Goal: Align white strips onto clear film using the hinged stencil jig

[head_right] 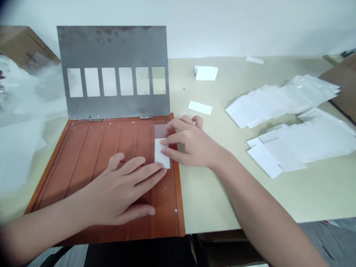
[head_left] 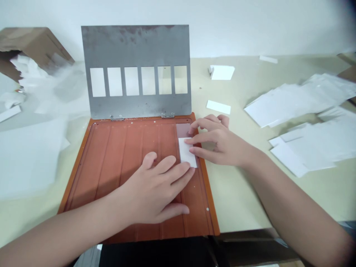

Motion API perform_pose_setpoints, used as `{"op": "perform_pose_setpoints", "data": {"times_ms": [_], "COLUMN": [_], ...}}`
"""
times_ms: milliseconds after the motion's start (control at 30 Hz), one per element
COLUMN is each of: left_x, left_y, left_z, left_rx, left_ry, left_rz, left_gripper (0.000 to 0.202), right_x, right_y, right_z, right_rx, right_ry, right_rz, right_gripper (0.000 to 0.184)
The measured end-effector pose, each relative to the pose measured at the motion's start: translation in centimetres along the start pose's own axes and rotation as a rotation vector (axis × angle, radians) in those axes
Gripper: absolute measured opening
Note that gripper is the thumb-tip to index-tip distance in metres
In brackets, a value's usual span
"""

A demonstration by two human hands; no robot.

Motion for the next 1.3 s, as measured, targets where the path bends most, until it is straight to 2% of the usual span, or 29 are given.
{"op": "perform_pose_setpoints", "data": {"times_ms": [533, 1133, 1300], "left_x": [0.29, 0.37, 0.1], "left_y": [0.06, 0.13, 0.23], "left_z": [0.2, 0.36, 0.57], "left_rx": [-0.033, -0.037, -0.004], "left_ry": [-0.023, -0.003, -0.015], "left_rz": [-0.016, -0.01, -0.009], "left_gripper": [0.065, 0.065, 0.067], "right_x": [0.21, 0.59, 0.64], "right_y": [0.0, 0.01, 0.0], "right_z": [0.3, 0.55, 0.59], "right_rx": [0.022, 0.036, 0.034], "right_ry": [0.016, 0.037, 0.05], "right_rz": [-0.006, -0.01, -0.02], "right_gripper": [0.016, 0.014, 0.014]}}
Point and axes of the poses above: each hand's wrist, its own y-axis away from the middle knuckle, its own z-axis out of the palm, x = y × z, the point moved 1 cm from there along -y, towards the middle knuckle, and after that the axes turned 13 degrees about x, right-handed, at the moved point
